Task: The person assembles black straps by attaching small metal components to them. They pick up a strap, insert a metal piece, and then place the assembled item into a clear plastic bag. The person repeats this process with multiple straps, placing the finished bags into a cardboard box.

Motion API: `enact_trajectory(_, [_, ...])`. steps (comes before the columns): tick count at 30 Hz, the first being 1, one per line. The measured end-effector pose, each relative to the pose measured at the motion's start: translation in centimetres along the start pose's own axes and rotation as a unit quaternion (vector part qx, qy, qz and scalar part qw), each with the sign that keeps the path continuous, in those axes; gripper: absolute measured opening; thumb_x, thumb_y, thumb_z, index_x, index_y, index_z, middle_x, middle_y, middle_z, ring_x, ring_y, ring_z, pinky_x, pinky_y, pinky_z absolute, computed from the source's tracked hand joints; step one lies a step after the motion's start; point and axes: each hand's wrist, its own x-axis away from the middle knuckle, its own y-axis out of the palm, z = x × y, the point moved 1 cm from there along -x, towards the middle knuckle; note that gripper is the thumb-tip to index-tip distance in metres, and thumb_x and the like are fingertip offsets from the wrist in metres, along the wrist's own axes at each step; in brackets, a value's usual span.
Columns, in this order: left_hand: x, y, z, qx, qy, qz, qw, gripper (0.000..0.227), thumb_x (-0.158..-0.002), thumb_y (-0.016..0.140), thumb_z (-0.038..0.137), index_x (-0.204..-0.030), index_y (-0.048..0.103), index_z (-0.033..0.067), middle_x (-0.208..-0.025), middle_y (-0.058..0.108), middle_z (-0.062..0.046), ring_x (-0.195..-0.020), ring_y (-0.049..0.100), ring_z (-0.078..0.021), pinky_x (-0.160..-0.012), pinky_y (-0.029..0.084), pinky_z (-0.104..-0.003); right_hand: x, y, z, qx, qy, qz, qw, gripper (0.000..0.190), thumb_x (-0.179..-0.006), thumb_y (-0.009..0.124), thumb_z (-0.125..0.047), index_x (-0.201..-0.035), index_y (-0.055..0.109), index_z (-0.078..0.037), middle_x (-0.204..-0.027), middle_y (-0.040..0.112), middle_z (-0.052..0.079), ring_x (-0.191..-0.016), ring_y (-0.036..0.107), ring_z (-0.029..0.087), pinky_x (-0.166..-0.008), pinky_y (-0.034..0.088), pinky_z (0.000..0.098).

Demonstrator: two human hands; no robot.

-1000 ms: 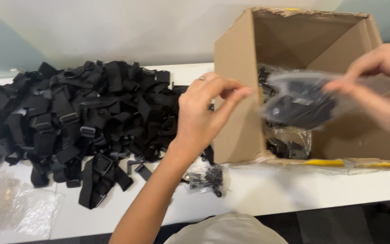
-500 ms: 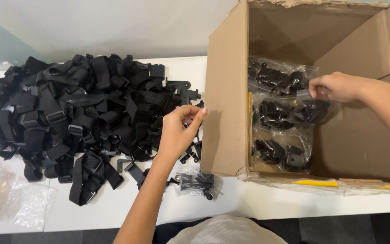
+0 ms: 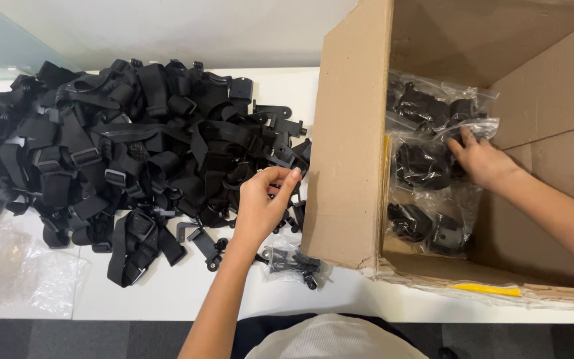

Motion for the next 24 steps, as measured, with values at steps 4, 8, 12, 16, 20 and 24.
enact_trajectory(4, [0.0,-0.7,-0.3,0.017,0.015,0.0,1.0,0.033,-0.096,0.068,0.032,-0.099,0.077,0.0006,-0.086,0.078,-0.008,-0.075,0.07,-0.0131,-0.071,0.056,-0.027,-0.6,-2.4,1.1,-0.112,0.035,-0.094,0.989,0.09,-0.079,0.077,-0.004,-0.159,0.037,-0.019,-0.155,0.047,0.015,-0.121,0.068,0.031,-0.102,0.06,0.0401])
enact_trajectory(8, [0.5,-1.5,-1.2,0.007,-0.004,0.01,1.0,0.033,-0.097,0.067,0.032,-0.099,0.078,0.0015,-0.087,0.078,-0.007,-0.074,0.068,-0.0138,-0.071,0.054,-0.028,0.2,-3.1,-0.2,-0.125,0.059,-0.195,0.971,0.091,-0.082,0.081,-0.019,-0.16,0.035,-0.019,-0.137,0.064,0.021,-0.118,0.069,0.032,-0.101,0.058,0.0395])
enact_trajectory(12, [1.3,-2.2,-2.5,0.021,0.006,0.03,0.999,0.034,-0.098,0.065,0.034,-0.1,0.078,0.0024,-0.089,0.079,-0.006,-0.078,0.071,-0.0116,-0.072,0.055,-0.027,0.4,0.3,-2.0,-0.178,0.044,-0.074,0.98,0.09,-0.079,0.078,-0.012,-0.155,0.032,-0.015,-0.166,0.02,0.029,-0.121,0.064,0.042,-0.101,0.057,0.0417])
enact_trajectory(16, [2.5,-3.3,-4.2,0.005,-0.024,0.036,0.999,0.034,-0.098,0.064,0.033,-0.098,0.078,0.0019,-0.088,0.078,-0.007,-0.075,0.069,-0.0142,-0.071,0.054,-0.028,-0.7,4.6,-2.4,-0.179,0.051,-0.054,0.981,0.086,-0.09,0.066,-0.015,-0.162,0.021,-0.018,-0.17,0.01,0.028,-0.131,0.053,0.047,-0.109,0.049,0.0462])
enact_trajectory(20, [3.8,-5.4,-6.4,-0.002,-0.04,0.075,0.996,0.034,-0.099,0.065,0.033,-0.103,0.076,0.0008,-0.088,0.078,-0.009,-0.074,0.07,-0.0143,-0.071,0.055,-0.027,-1.8,4.6,-1.3,-0.159,0.007,-0.136,0.978,0.099,-0.09,0.072,-0.041,-0.162,0.006,-0.021,-0.165,-0.003,0.03,-0.143,0.033,0.045,-0.116,0.034,0.0451])
enact_trajectory(24, [5.0,-9.0,-8.5,-0.036,-0.032,0.125,0.991,0.034,-0.103,0.06,0.033,-0.116,0.069,0.0031,-0.09,0.081,-0.011,-0.076,0.073,-0.0093,-0.071,0.055,-0.026,-0.9,-1.1,1.2,-0.231,-0.015,-0.208,0.95,0.087,-0.087,0.061,-0.062,-0.162,0.032,-0.026,-0.149,0.06,0.017,-0.135,0.063,0.031,-0.117,0.05,0.04])
